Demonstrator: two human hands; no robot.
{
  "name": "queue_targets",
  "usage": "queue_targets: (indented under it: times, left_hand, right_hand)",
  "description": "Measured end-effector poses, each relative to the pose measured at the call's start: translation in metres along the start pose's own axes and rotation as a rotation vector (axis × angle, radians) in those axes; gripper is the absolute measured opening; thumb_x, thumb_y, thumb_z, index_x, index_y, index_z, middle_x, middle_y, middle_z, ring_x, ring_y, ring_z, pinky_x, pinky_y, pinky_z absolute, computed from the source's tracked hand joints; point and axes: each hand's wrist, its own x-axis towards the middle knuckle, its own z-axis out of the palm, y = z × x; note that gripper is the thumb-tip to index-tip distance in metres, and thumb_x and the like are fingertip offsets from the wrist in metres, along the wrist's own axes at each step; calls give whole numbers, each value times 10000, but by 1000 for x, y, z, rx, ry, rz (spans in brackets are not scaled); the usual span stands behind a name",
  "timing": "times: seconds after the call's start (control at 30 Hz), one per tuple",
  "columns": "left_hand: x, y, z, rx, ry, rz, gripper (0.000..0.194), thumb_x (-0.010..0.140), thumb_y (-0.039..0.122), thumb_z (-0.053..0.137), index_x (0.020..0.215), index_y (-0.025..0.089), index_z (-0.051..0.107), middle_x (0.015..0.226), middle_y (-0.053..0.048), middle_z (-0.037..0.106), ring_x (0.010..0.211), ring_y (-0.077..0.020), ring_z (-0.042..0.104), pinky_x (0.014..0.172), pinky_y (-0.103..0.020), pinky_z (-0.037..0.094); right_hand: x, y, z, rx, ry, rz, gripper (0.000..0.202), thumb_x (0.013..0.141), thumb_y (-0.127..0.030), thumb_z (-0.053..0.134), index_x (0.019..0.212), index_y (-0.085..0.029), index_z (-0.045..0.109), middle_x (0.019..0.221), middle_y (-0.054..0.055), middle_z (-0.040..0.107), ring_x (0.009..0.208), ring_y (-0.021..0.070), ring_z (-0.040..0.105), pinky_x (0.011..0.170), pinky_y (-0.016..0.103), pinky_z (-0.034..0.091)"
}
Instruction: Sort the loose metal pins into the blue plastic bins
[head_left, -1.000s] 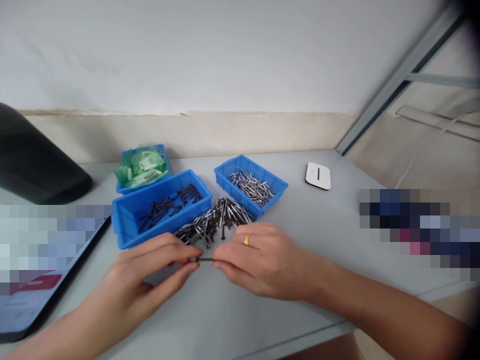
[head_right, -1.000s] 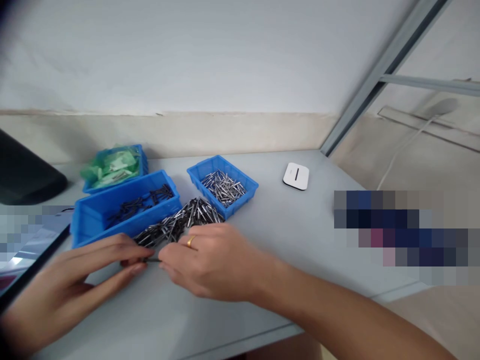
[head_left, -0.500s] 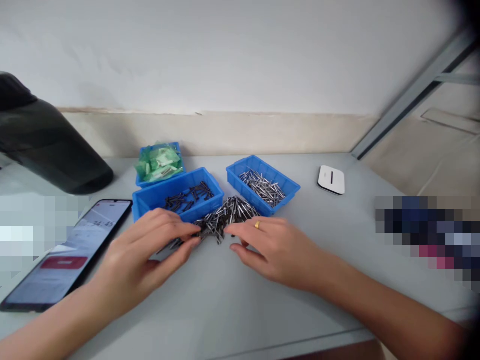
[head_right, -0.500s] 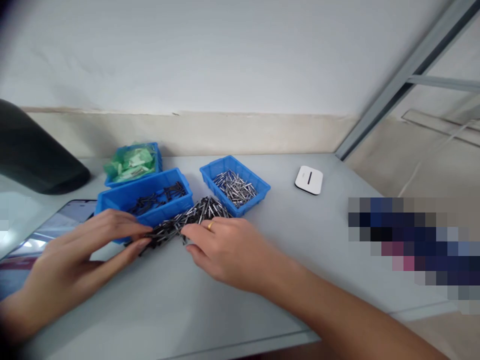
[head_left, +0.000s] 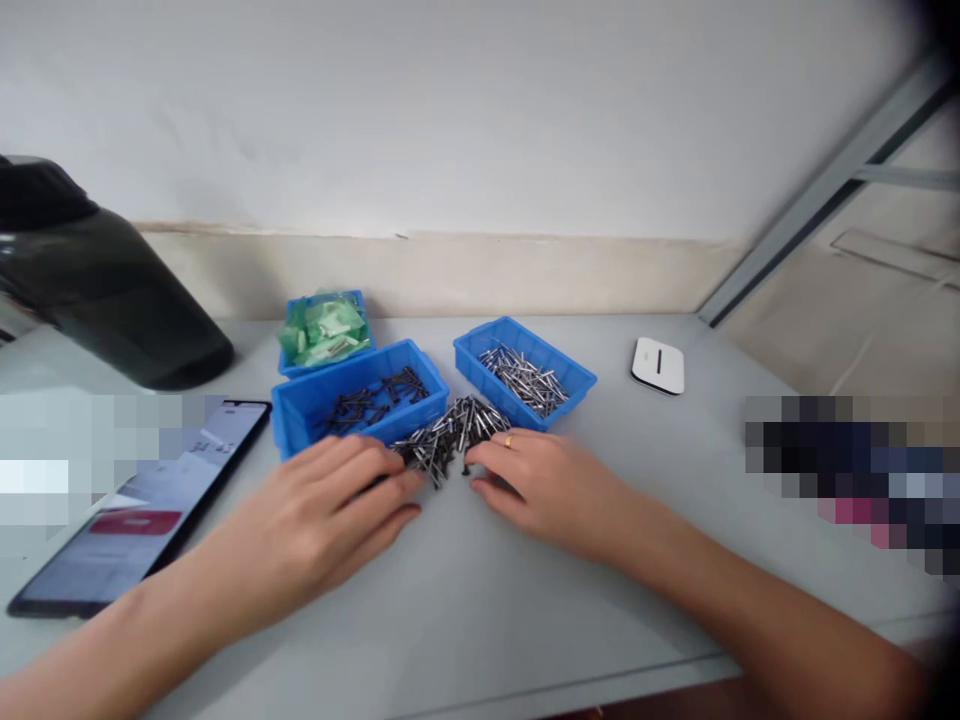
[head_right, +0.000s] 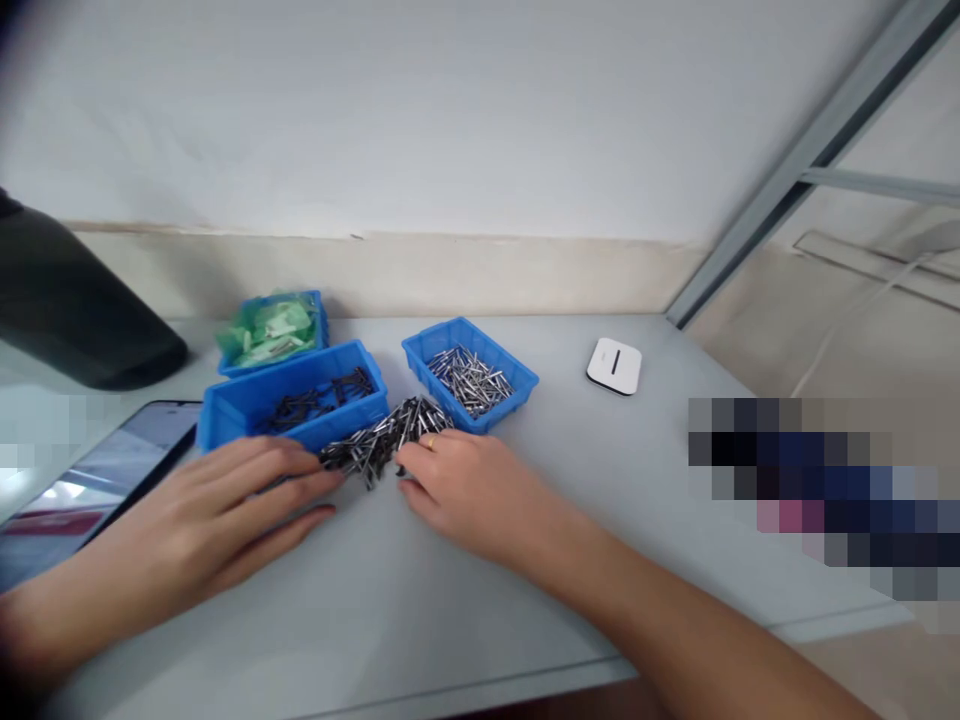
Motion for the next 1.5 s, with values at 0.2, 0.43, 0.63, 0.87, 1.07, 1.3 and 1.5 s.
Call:
queue_targets:
  times: [0.2, 0.43, 0.63, 0.87, 1.07, 1.3, 1.5]
  left_hand:
    - [0, 7, 12, -63, -115, -32, 262, 962, 259, 422, 1010, 180, 667, 958, -62, 651, 853, -188, 618, 774, -339, 526]
    - [-2, 13, 30, 55, -97, -39, 280, 936, 163, 431, 1107, 159, 652, 1026, -102, 661, 889, -226, 627, 754, -374, 555]
    - [-2, 11, 27, 93, -114, 20, 330, 951, 121, 358, 1055, 93, 669, 922, -123, 677, 802, -241, 635, 659, -384, 563]
    - [1, 9, 23, 98, -56, 24, 314, 962, 143, 372, 979, 99, 683, 846, -96, 690, 757, -209, 637, 655, -348, 557]
    - [-6, 9, 13, 12, 40, -12, 219, 931, 176, 475, 1075, 121, 631, 941, -89, 687, 858, -216, 628, 754, -355, 527]
    - [-8, 17, 10, -112, 147, -51, 236, 895, 119, 543, 1126, 147, 580, 977, -66, 676, 885, -189, 599, 787, -319, 491]
    - [-2, 17, 12, -226, 143, -102, 178, 887, 122, 554, 1056, 163, 594, 887, -26, 681, 834, -148, 620, 762, -267, 514]
  right_hand:
    - [0, -3, 1, 8, -4, -35, 141, 937, -238, 485, 1010, -181, 592, 916, 34, 644, 882, 171, 600, 743, 292, 423]
    - [1, -2, 3, 16, -8, -45, 141, 928, -244, 502, 1020, -182, 589, 915, 38, 650, 870, 172, 606, 735, 291, 427]
    - [1, -3, 2, 7, -10, -51, 156, 933, -250, 490, 1030, -178, 588, 928, 44, 652, 878, 176, 606, 719, 286, 418]
    - [2, -2, 0, 9, -20, -43, 142, 925, -244, 494, 999, -174, 593, 903, 38, 654, 822, 164, 605, 679, 272, 400]
    - [1, -4, -3, 42, 24, -48, 161, 924, -251, 498, 1035, -179, 589, 901, 42, 658, 843, 170, 613, 678, 269, 410]
    - [4, -8, 1, 107, 64, -111, 214, 956, -304, 478, 1104, -184, 573, 944, 46, 672, 887, 156, 618, 751, 262, 435]
    - [4, -7, 2, -44, 90, -252, 235, 983, -288, 417, 922, -160, 604, 796, 24, 662, 790, 143, 607, 696, 257, 415]
